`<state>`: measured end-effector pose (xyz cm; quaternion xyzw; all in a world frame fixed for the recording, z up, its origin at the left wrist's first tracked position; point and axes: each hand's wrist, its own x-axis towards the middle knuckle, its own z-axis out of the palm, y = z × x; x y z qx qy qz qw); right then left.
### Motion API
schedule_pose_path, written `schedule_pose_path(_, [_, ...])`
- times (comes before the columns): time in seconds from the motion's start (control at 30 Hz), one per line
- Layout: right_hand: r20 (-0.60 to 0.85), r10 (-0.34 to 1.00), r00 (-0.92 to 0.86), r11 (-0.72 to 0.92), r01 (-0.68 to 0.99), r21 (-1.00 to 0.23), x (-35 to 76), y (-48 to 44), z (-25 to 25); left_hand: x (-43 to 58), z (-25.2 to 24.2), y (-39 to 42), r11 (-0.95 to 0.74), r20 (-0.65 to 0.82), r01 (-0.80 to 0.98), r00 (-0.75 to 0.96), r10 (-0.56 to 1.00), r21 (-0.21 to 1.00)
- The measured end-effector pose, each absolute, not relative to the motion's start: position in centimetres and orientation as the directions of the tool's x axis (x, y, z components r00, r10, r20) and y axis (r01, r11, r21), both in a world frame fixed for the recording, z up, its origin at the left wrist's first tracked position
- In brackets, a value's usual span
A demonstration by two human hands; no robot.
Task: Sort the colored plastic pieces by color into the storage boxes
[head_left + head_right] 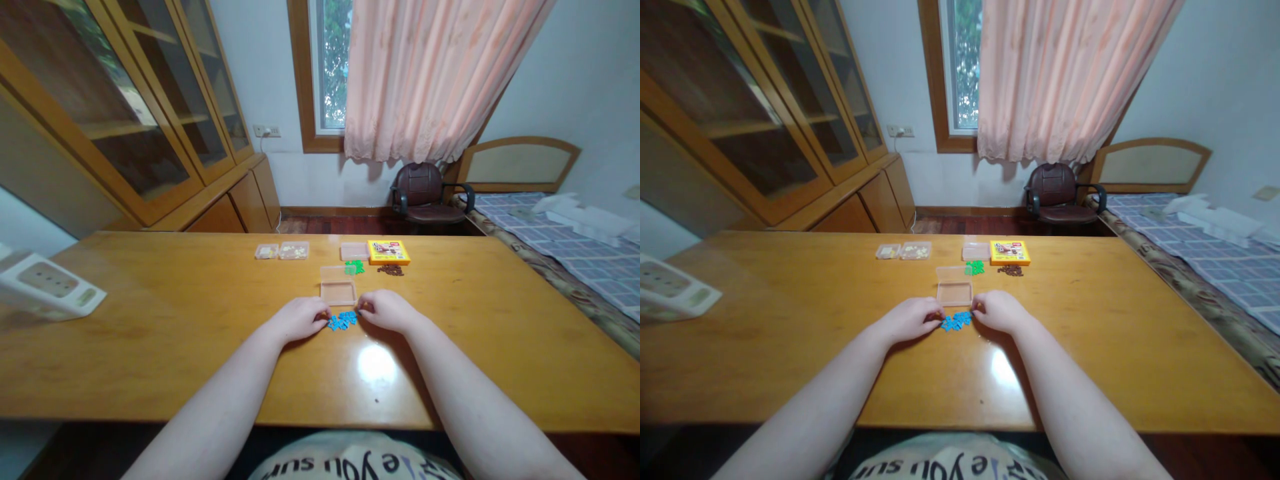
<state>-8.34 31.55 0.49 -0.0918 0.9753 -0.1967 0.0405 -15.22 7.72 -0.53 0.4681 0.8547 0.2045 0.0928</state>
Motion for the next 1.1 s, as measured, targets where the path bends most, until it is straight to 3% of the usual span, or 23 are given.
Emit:
schedule_pose_path(0.3, [-0.046, -0.226, -0.973, 0.902, -0.191, -0.386, -8.5, 31.2, -0.1, -15.3, -0.8, 7.9, 0.498, 0.018, 0.78, -0.544, 0.839, 0.379])
schedule_pose_path(0.67, [-0.013, -0.259, -0.966, 0.904, -0.237, -0.356, -8.9, 31.1, -0.6, -15.6, -0.8, 7.8, 0.521, -0.002, 0.743, -0.573, 0.819, 0.421])
schedule_pose_path(0.93, [-0.024, -0.219, -0.975, 0.93, -0.201, -0.307, -8.8, 30.7, -0.4, -15.7, -1.5, 9.2, 0.563, 0.172, 0.697, -0.683, 0.71, 0.444])
schedule_pose_path(1.1, [0.016, -0.215, -0.977, 0.908, -0.206, -0.365, -8.8, 31.0, -0.4, -16.3, -1.9, 9.4, 0.637, 0.22, 0.639, -0.759, 0.613, 0.432])
